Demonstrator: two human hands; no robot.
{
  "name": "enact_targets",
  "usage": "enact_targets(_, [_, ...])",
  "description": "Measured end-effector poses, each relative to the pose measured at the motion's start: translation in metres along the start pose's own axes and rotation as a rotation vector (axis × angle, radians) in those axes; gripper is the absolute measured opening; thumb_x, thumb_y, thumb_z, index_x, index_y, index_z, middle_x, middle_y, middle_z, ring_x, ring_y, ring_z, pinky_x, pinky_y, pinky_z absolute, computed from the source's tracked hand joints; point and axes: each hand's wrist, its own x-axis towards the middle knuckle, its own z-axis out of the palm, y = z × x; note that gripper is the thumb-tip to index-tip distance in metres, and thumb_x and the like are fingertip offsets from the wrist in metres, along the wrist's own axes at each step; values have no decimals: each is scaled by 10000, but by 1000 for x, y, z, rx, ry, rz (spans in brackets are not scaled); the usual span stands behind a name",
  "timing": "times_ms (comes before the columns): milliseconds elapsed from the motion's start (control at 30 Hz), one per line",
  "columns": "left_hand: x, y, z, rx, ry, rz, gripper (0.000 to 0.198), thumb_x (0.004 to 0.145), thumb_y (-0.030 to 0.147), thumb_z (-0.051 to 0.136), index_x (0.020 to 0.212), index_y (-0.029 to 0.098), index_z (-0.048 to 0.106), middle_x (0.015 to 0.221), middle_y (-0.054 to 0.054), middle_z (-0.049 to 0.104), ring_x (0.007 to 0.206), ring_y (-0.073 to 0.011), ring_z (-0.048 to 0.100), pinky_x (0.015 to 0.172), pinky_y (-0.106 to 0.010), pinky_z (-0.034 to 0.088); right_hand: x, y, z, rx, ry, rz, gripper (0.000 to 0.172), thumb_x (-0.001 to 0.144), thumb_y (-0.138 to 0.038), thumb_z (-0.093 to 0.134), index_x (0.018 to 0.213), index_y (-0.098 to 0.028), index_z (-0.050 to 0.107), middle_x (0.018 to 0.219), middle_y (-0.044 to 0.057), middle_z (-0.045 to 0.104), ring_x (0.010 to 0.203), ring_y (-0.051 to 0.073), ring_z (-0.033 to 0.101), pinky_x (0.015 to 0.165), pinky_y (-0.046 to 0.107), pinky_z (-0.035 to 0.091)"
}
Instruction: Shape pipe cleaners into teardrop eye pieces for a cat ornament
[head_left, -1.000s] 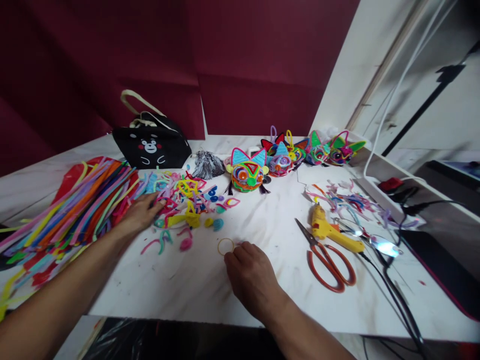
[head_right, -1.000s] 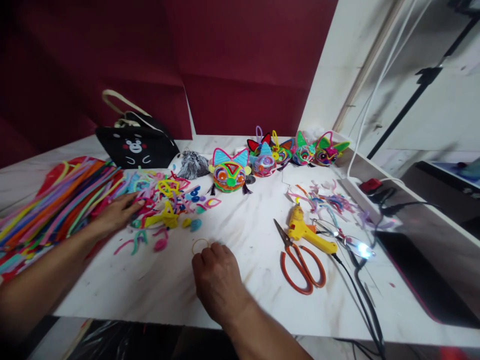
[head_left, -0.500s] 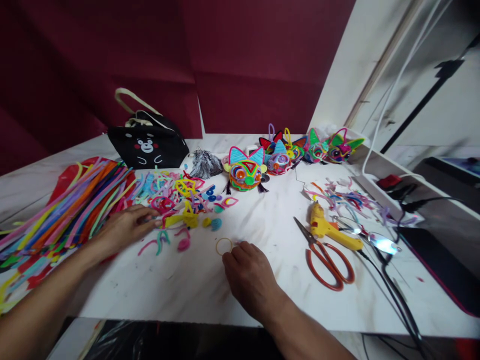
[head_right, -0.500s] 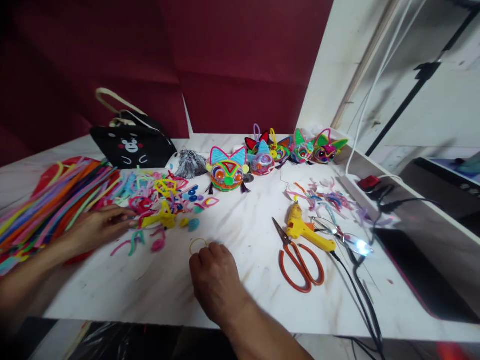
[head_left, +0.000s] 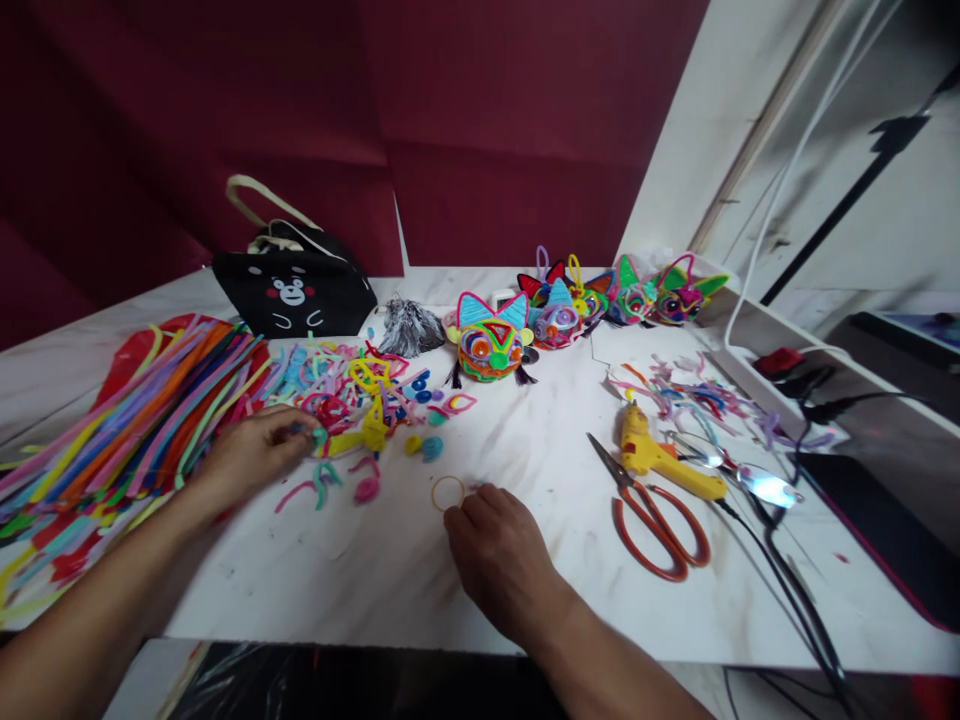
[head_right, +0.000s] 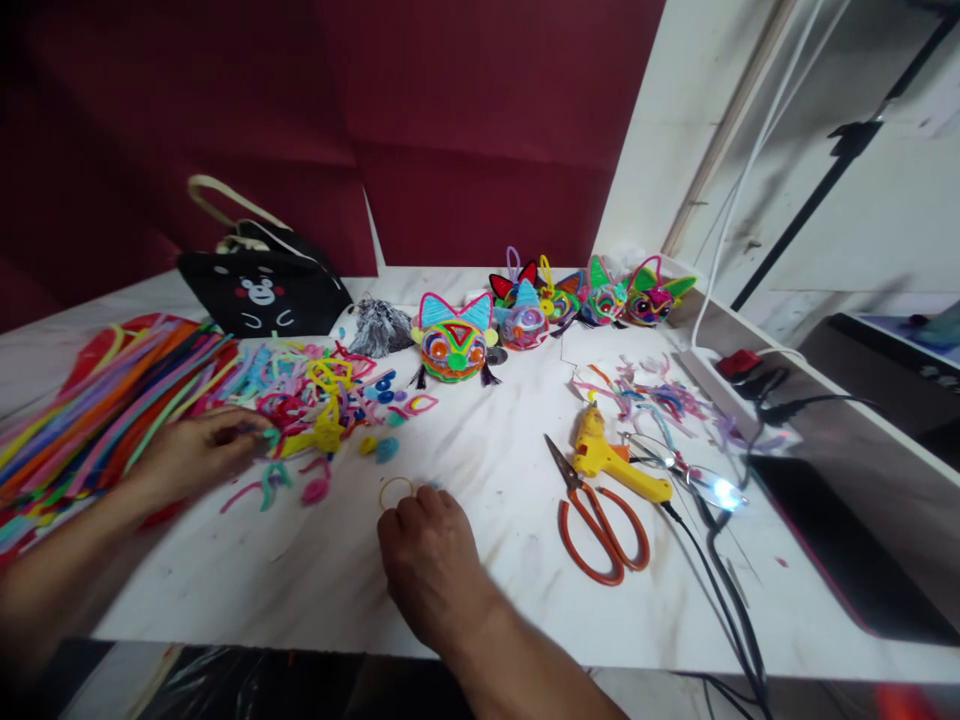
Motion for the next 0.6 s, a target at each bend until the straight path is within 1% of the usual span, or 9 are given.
enact_targets(67, [6,5,6,84,-41,61,461,776,469,403,967,199,723,1051,-68,737,857,-221,690,788,-282,502,0,0,0,-5,-7,-2,165,768,-30,589,702,-179,561,670,20,537,677,190,476,638,321,358])
enact_targets(133, [14,7,13,182,-91,90,487,829,455,347,1025,193,708,1107,-92,725,972,-241,676,866,-310,486,0,0,0,-8,-9,1,162,770,-35,596,704,-179,560,670,19,536,680,190,477,642,321,360])
enact_targets(200, [22,7,19,261,-152,110,456,850,452,347,1004,202,696,1093,-98,719,974,-251,667,852,-326,483,0,0,1,-8,-8,3,163,773,-40,601,701,-180,557,671,19,536,679,187,476,640,318,360])
enact_targets(300, [30,5,24,320,-222,168,351,835,416,388,892,212,668,997,-94,693,883,-247,654,774,-321,471,0,0,0,-12,-6,2,169,755,-23,597,698,-177,558,668,19,536,672,186,473,629,317,357])
enact_targets(367, [32,6,24,319,-222,201,301,825,381,391,825,208,638,929,-88,660,830,-235,636,729,-309,452,0,1,-1,-11,-11,1,167,750,-18,593,702,-175,563,668,20,537,673,188,476,627,319,360])
enact_targets(433, [32,8,21,302,-196,205,286,822,360,375,787,199,608,889,-86,636,795,-225,617,699,-302,434,0,1,-1,-6,-14,0,163,764,-26,587,703,-175,564,670,23,541,678,190,482,633,320,369])
enact_targets(533, [30,12,12,249,-141,160,315,824,399,360,784,189,591,870,-82,644,777,-212,605,690,-289,430,0,1,-2,-7,-16,-3,169,782,-29,572,701,-177,562,668,26,540,680,190,489,643,318,380])
enact_targets(600, [29,12,5,154,-97,84,349,812,457,384,805,189,607,813,-55,656,732,-196,600,661,-268,428,0,0,-1,-11,-21,-7,167,783,-31,572,704,-177,560,667,25,538,682,191,495,646,318,385])
